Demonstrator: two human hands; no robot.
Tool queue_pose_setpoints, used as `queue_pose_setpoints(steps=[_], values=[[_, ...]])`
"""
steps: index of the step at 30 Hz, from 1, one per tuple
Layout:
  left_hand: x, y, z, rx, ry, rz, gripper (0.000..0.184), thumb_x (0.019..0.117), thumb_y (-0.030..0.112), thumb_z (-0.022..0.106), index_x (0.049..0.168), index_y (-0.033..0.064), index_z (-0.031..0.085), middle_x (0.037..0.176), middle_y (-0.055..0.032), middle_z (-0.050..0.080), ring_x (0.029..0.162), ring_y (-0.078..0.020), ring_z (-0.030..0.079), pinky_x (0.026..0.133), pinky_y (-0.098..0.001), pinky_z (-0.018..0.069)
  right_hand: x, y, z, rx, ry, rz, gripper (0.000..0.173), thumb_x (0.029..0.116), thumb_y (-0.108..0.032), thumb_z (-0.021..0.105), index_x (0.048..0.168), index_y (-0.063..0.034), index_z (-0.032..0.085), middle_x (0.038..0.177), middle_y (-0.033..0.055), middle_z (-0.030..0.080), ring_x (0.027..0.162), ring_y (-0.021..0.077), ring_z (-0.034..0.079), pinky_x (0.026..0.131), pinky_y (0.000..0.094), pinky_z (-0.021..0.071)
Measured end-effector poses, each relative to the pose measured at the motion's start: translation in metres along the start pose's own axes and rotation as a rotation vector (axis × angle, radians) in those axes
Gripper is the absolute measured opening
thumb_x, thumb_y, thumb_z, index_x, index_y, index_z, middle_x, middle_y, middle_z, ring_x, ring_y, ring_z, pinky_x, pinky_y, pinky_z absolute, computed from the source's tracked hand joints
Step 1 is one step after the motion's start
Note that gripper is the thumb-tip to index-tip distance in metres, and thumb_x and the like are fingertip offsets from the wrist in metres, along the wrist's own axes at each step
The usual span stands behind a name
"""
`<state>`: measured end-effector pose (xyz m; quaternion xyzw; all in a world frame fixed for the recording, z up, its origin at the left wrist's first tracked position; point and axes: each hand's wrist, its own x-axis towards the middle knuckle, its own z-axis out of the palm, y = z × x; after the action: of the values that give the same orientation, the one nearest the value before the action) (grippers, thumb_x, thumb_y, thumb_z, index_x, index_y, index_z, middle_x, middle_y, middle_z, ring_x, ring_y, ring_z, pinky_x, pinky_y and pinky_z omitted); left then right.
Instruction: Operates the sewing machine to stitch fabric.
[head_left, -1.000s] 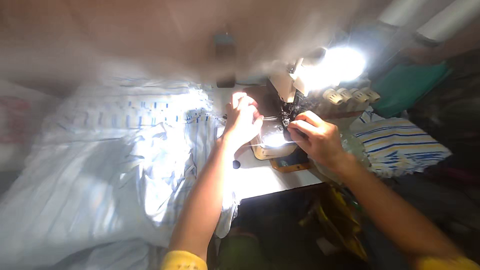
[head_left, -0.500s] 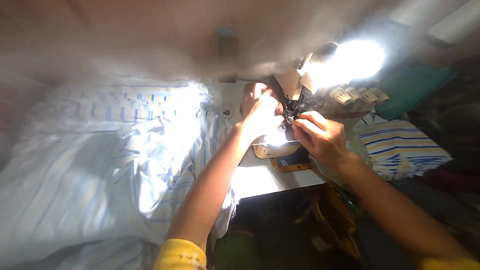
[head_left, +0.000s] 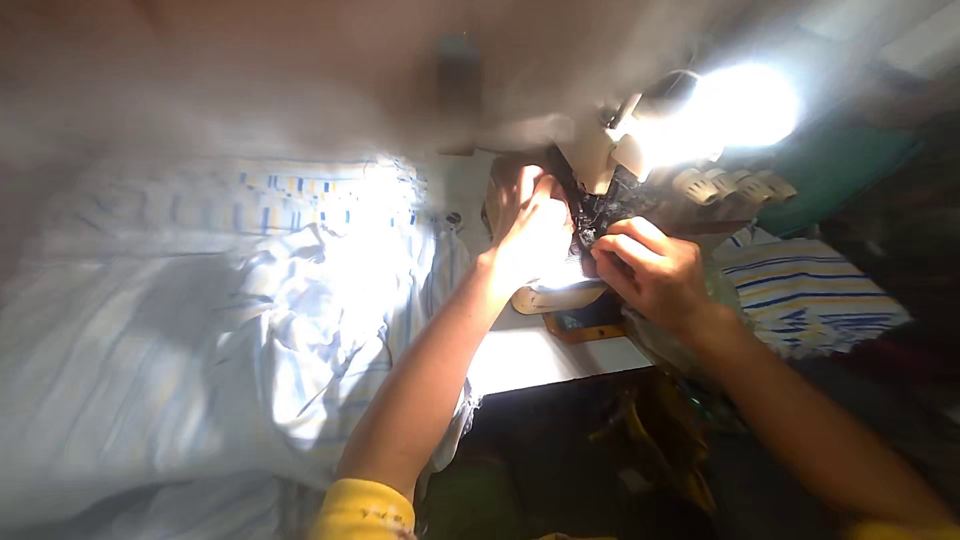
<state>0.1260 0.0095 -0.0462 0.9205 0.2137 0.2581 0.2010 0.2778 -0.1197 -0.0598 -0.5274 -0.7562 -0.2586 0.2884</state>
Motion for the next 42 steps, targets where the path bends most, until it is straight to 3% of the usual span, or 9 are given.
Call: queue_pose_setpoints(steps=[9,16,19,21,24,28,32,37,42], values=[[-0.005,0.002,0.004,-0.043,0.072,-0.078,0.018,0.0967,0.016,0.063,0.093,0.0018,0.073,0.128,-0.0156,0.061,0.14,-0.0371,0.038,0.111,-0.0605,0.0265,-0.002,-0.001,-0.016,0.041,-0.017,0.065,0.023,0.095,-0.014,0.06,0.101,0.003,0.074,0.096,0.0207,0.069,0.066,0.028,0.065,0.052,0.0385,0.0513],[-0.004,-0.013,0.003,0.0,0.544,-0.004,0.026,0.0969,0.019,0.063,0.087,-0.0018,0.074,0.107,-0.0182,0.07,0.12,-0.0393,0.058,0.096,-0.0528,0.0441,0.036,0.066,-0.119,0.175,0.486,0.449,0.028,0.1068,-0.011,0.044,0.117,0.0128,0.055,0.106,0.0084,0.063,0.099,0.0041,0.061,0.094,0.0224,0.0498],[-0.003,-0.013,-0.008,0.018,0.641,-0.087,0.035,0.103,0.018,0.056,0.084,-0.0068,0.073,0.099,-0.0204,0.071,0.111,-0.0374,0.062,0.094,-0.0484,0.0461,0.137,0.071,-0.118,0.25,0.071,0.442,0.028,0.1034,-0.013,0.048,0.12,0.0062,0.06,0.107,0.0042,0.064,0.094,-0.0029,0.057,0.087,0.016,0.0471],[-0.004,-0.015,-0.014,0.05,0.649,-0.161,0.033,0.1037,0.013,0.054,0.088,-0.009,0.073,0.102,-0.0222,0.071,0.11,-0.039,0.062,0.094,-0.0499,0.0449,0.192,0.032,-0.114,0.247,-0.414,0.462,0.032,0.1061,-0.009,0.048,0.131,0.0092,0.057,0.119,0.0193,0.064,0.099,0.0122,0.061,0.092,0.0268,0.0488],[-0.01,-0.025,-0.016,0.101,0.608,-0.21,0.02,0.0957,-0.003,0.053,0.109,-0.0038,0.068,0.138,-0.0251,0.056,0.134,-0.0472,0.044,0.102,-0.0599,0.0375,0.224,0.021,-0.093,0.217,-0.997,0.453,0.03,0.1077,-0.008,0.048,0.128,0.0127,0.056,0.116,0.0249,0.062,0.097,0.0185,0.057,0.091,0.0299,0.0458],[-0.011,-0.037,-0.01,0.197,0.535,-0.326,0.062,0.0891,-0.002,0.062,0.149,0.0053,0.049,0.166,-0.0262,0.018,0.151,-0.0529,0.012,0.107,-0.0681,0.0245,0.221,0.089,-0.053,0.283,-1.085,0.336,0.02,0.1009,-0.012,0.063,0.109,0.0058,0.066,0.085,0.0105,0.061,0.072,0.0111,0.049,0.067,0.0287,0.0403],[-0.014,-0.044,-0.009,0.194,0.542,-0.365,0.044,0.0921,0.012,0.067,0.134,0.0022,0.06,0.163,-0.0269,0.025,0.149,-0.0532,0.016,0.107,-0.0689,0.0263,0.237,0.086,-0.053,0.169,-1.259,0.25,0.028,0.0977,-0.009,0.067,0.119,0.0091,0.062,0.097,0.0204,0.063,0.08,0.0224,0.055,0.074,0.0362,0.0466],[-0.009,-0.05,-0.008,0.18,0.58,-0.398,0.037,0.089,0.011,0.068,0.125,0.0027,0.066,0.158,-0.0272,0.035,0.148,-0.0514,0.019,0.108,-0.0659,0.0257,0.249,0.159,0.007,0.249,-1.292,0.114,0.028,0.0926,-0.03,0.075,0.101,-0.0036,0.068,0.08,0.0034,0.066,0.061,0.0052,0.053,0.053,0.0186,0.0399],[-0.01,-0.049,-0.006,0.176,0.577,-0.404,0.036,0.0884,0.011,0.069,0.123,0.0039,0.067,0.156,-0.0275,0.037,0.147,-0.0513,0.021,0.107,-0.0652,0.027,0.247,0.154,0.012,0.07,-1.204,-0.25,0.028,0.0839,-0.026,0.083,0.09,-0.0011,0.072,0.08,0.0105,0.065,0.075,0.0215,0.058,0.07,0.0408,0.0453]])
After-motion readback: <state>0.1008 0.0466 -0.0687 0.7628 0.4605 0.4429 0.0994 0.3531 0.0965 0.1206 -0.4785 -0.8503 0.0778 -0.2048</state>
